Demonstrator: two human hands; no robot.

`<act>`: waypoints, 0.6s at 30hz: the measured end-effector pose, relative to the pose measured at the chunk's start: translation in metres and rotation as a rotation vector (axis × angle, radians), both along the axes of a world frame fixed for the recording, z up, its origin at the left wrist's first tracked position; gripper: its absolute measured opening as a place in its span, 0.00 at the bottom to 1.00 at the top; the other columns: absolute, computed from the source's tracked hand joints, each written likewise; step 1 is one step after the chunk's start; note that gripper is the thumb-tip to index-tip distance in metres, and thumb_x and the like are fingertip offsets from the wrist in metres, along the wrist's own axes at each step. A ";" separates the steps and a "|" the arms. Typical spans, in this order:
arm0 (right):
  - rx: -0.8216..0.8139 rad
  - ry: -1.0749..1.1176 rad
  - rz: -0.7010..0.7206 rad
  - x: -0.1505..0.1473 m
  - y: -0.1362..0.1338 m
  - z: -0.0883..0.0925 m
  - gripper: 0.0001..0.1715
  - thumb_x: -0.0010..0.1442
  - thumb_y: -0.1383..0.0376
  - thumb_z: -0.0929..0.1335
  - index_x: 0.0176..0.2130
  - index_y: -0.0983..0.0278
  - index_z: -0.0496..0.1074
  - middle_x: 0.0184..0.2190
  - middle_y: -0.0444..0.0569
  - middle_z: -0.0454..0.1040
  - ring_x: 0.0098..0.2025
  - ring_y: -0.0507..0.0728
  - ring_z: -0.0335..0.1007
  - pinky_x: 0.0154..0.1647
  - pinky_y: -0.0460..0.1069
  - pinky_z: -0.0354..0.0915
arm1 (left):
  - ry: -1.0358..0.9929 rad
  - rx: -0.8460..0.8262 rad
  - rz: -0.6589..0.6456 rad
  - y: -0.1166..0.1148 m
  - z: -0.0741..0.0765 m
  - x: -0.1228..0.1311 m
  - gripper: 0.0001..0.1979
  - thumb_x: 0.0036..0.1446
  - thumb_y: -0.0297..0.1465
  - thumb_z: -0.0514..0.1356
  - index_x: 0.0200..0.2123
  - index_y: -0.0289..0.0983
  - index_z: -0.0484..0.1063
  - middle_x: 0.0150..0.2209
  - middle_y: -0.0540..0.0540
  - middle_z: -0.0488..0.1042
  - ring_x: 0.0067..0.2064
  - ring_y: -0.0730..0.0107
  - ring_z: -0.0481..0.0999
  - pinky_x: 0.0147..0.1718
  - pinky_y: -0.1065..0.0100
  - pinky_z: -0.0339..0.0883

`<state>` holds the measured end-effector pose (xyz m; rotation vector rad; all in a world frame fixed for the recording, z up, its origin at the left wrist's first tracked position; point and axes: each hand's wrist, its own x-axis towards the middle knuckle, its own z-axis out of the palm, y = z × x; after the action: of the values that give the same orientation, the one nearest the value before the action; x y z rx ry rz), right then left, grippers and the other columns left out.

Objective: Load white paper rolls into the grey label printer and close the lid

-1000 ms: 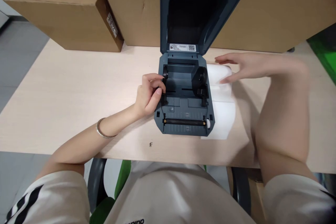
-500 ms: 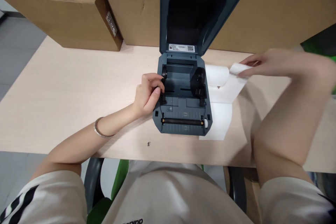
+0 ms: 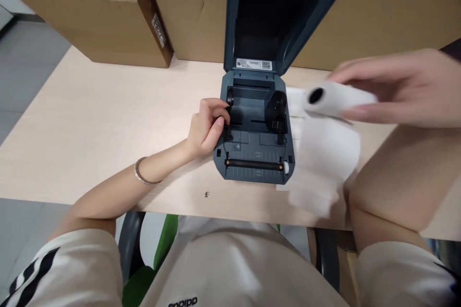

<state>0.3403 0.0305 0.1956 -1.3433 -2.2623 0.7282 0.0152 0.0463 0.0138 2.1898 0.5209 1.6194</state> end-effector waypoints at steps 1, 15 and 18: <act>-0.010 0.020 0.056 -0.014 0.007 -0.005 0.30 0.60 0.38 0.78 0.48 0.57 0.87 0.44 0.48 0.87 0.45 0.60 0.83 0.49 0.58 0.77 | 0.002 0.002 0.001 0.000 0.000 0.000 0.16 0.81 0.40 0.52 0.66 0.45 0.63 0.33 0.54 0.75 0.28 0.70 0.76 0.29 0.66 0.67; 0.277 -0.167 0.178 -0.068 0.020 -0.053 0.25 0.80 0.56 0.60 0.56 0.57 0.84 0.55 0.51 0.86 0.62 0.67 0.81 0.81 0.72 0.57 | -0.025 -0.045 -0.010 -0.002 -0.002 0.002 0.16 0.81 0.42 0.53 0.65 0.47 0.63 0.35 0.53 0.78 0.29 0.70 0.76 0.29 0.66 0.66; 0.162 -0.084 0.284 -0.072 -0.002 -0.034 0.29 0.82 0.49 0.58 0.49 0.56 0.83 0.47 0.47 0.87 0.54 0.63 0.84 0.69 0.63 0.70 | -0.039 -0.035 -0.024 -0.001 -0.004 0.002 0.17 0.81 0.42 0.53 0.66 0.47 0.63 0.36 0.52 0.78 0.30 0.69 0.77 0.29 0.65 0.66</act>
<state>0.2684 0.0283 0.1619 -1.0077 -2.5507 0.5701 0.0170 0.0450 0.0097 2.1273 0.5061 1.6250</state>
